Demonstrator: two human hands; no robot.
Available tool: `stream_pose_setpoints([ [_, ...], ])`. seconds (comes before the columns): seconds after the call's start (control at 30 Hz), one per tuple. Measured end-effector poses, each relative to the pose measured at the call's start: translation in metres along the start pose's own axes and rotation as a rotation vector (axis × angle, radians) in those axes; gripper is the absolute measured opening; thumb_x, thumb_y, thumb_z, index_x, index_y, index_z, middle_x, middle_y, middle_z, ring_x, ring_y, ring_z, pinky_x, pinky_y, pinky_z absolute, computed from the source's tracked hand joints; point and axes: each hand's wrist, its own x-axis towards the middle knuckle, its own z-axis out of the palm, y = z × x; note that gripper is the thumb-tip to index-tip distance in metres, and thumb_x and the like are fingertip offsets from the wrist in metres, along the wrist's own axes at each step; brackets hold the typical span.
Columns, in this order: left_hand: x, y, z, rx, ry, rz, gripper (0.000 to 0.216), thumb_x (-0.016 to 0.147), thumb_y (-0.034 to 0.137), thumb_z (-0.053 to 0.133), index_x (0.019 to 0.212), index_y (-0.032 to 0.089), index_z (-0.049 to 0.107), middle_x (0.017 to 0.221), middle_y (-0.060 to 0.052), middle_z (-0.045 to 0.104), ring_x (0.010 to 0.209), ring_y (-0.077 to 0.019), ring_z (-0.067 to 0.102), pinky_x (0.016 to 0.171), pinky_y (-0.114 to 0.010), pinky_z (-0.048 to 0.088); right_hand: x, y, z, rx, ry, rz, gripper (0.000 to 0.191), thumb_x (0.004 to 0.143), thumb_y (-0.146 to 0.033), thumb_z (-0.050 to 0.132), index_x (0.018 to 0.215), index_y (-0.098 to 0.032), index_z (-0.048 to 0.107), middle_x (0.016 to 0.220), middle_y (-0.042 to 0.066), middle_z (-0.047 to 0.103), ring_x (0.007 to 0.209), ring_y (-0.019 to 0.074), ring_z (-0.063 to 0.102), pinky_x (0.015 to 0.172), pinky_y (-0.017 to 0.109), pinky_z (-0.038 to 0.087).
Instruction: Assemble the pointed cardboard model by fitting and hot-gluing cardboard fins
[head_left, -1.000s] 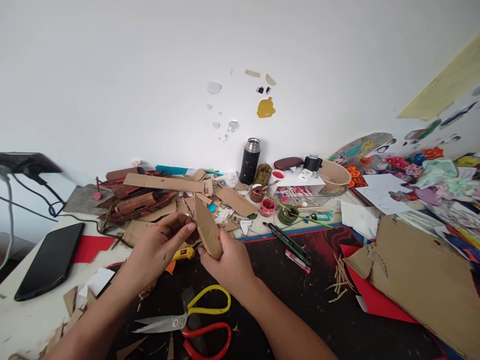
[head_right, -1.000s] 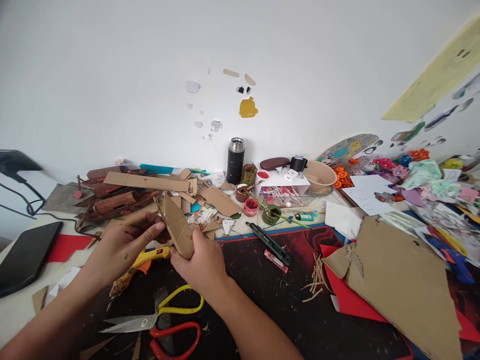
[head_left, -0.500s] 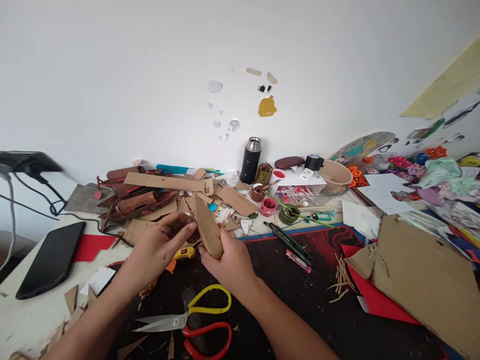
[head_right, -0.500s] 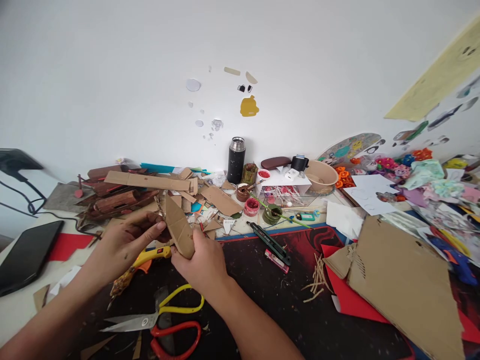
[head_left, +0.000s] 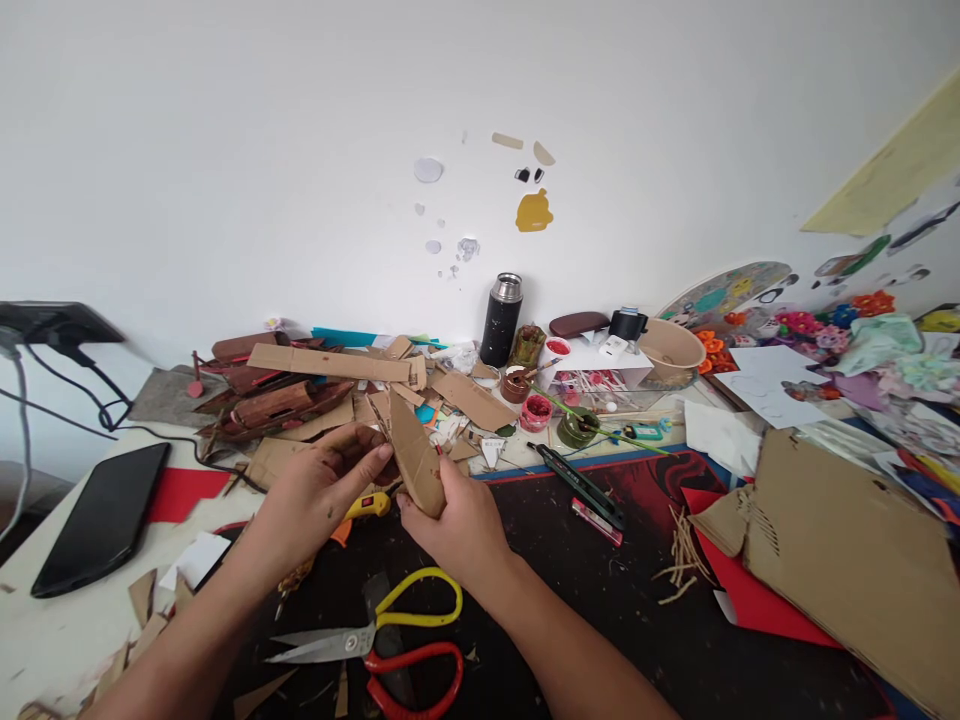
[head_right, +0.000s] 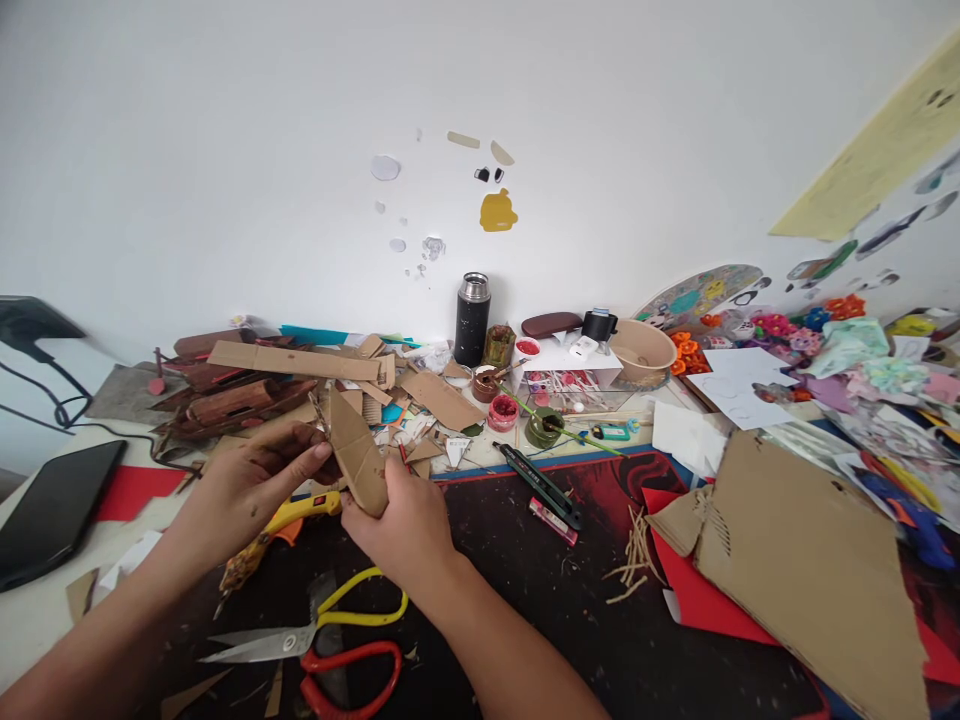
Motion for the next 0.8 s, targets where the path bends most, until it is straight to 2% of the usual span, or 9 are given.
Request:
stream_pose_setpoints([
  [0.17, 0.0005, 0.0020, 0.0014, 0.008, 0.025, -0.006, 0.036, 0.094, 0.056, 0.066, 0.096, 0.021, 0.069, 0.082, -0.004, 0.073, 0.078, -0.0246, 0.074, 0.074, -0.033, 0.061, -0.0008, -0.0010, 0.0014, -0.026, -0.001, 0.009, 0.027, 0.087, -0.042, 0.075, 0.100, -0.022, 0.064, 0.083, 0.005, 0.076, 0.074, 0.0235, 0.071, 0.062, 0.029, 0.037],
  [0.47, 0.0033, 0.0020, 0.0043, 0.101, 0.045, -0.046, 0.035, 0.092, 0.055, 0.059, 0.090, 0.021, 0.066, 0.075, -0.004, 0.073, 0.073, -0.0241, 0.070, 0.070, -0.032, 0.057, -0.0013, -0.0038, 0.0035, -0.082, -0.023, 0.022, 0.027, 0.087, -0.043, 0.075, 0.099, -0.021, 0.065, 0.086, 0.006, 0.078, 0.078, 0.0257, 0.073, 0.063, 0.030, 0.035],
  [0.6, 0.0049, -0.0017, 0.0045, 0.150, 0.050, -0.069, 0.035, 0.092, 0.055, 0.057, 0.089, 0.021, 0.064, 0.080, -0.005, 0.075, 0.074, -0.0248, 0.071, 0.071, -0.033, 0.054, -0.0012, -0.0018, 0.0055, -0.104, -0.038, 0.040, 0.027, 0.088, -0.044, 0.075, 0.099, -0.021, 0.066, 0.087, 0.007, 0.078, 0.080, 0.0264, 0.073, 0.064, 0.030, 0.033],
  [0.8, 0.0052, -0.0067, 0.0084, 0.189, 0.088, -0.055, 0.032, 0.091, 0.054, 0.056, 0.082, 0.024, 0.060, 0.071, -0.003, 0.069, 0.067, -0.0233, 0.065, 0.063, -0.032, 0.050, 0.0000, 0.0008, 0.0077, -0.059, -0.040, 0.050, 0.027, 0.087, -0.043, 0.076, 0.101, -0.021, 0.068, 0.089, 0.007, 0.078, 0.080, 0.0266, 0.073, 0.065, 0.031, 0.036],
])
